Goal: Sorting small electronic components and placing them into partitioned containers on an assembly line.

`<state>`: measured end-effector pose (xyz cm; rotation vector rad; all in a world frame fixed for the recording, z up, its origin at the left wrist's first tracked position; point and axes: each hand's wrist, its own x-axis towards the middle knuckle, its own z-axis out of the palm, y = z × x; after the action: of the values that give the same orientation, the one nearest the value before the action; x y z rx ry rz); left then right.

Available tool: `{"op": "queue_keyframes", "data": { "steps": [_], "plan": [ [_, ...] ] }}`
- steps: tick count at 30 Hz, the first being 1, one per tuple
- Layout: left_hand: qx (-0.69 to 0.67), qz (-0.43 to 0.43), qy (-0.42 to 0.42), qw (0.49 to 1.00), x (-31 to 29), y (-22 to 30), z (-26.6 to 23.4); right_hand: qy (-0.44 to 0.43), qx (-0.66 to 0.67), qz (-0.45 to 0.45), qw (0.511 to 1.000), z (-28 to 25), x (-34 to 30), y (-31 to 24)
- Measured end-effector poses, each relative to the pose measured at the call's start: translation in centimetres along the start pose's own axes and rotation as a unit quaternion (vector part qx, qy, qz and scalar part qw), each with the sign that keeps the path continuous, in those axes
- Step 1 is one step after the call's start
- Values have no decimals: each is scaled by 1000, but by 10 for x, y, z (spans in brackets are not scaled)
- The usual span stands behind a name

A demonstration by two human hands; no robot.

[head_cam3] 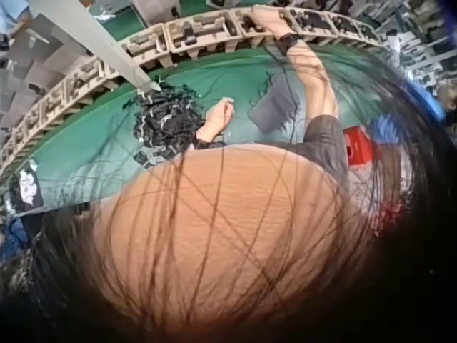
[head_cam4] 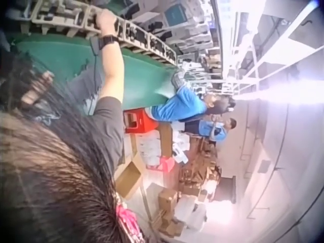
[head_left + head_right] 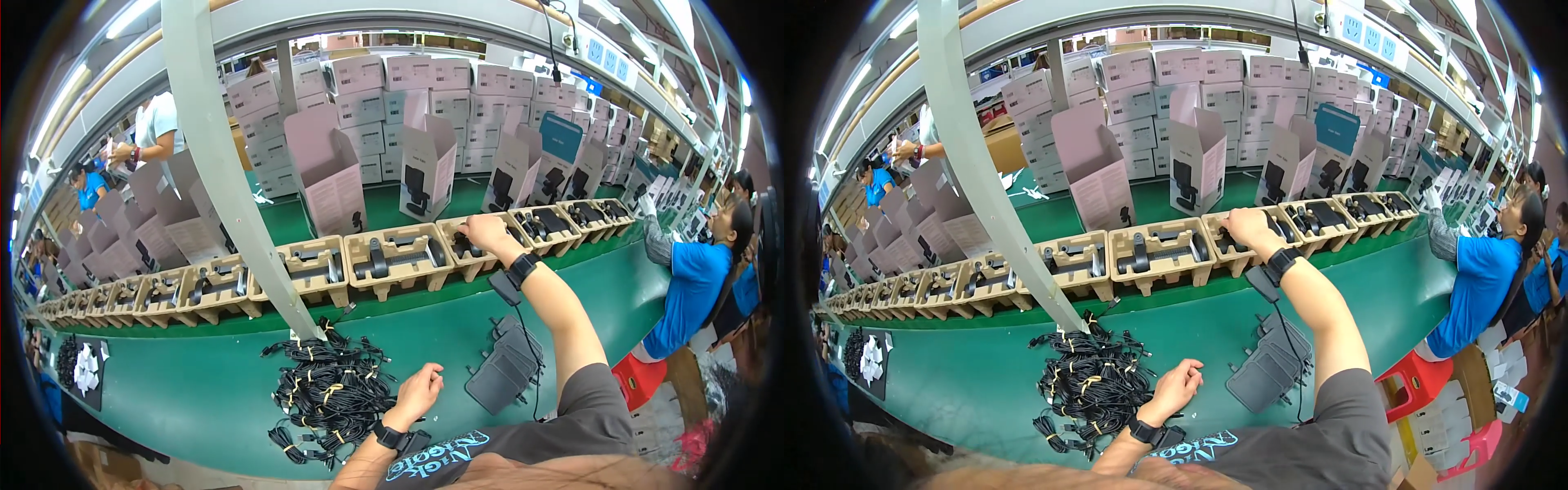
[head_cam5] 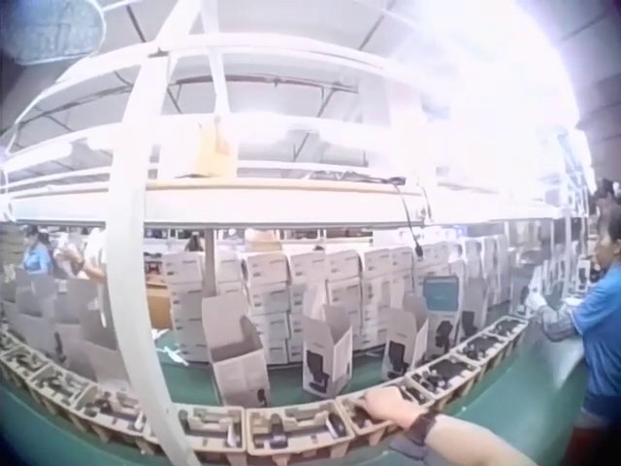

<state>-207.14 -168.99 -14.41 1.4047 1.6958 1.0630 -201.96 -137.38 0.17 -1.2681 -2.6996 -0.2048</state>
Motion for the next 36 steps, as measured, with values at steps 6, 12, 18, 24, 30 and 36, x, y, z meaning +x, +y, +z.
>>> {"op": "queue_keyframes", "data": {
  "steps": [6, 12, 18, 24, 30, 36],
  "plan": [
    [24, 54, 36, 998, -4, -9, -1, -15, -143, -48, 989, 12, 18, -30],
    [8, 18, 14, 1000, -4, -9, -7, 121, 64, 85, 987, 43, 42, -32],
    [4, 28, 20, 999, -7, -11, -13, 205, 124, 83, 967, 85, 33, -39],
    [26, 57, 46, 997, -17, -14, -17, 104, -19, 9, 994, 68, 20, -32],
    [46, 53, 33, 997, -21, -11, -23, 61, 27, 53, 996, 81, 40, -20],
    [24, 107, 64, 992, -16, -20, -28, 114, 54, 23, 992, 67, 24, -25]
  ]
}}
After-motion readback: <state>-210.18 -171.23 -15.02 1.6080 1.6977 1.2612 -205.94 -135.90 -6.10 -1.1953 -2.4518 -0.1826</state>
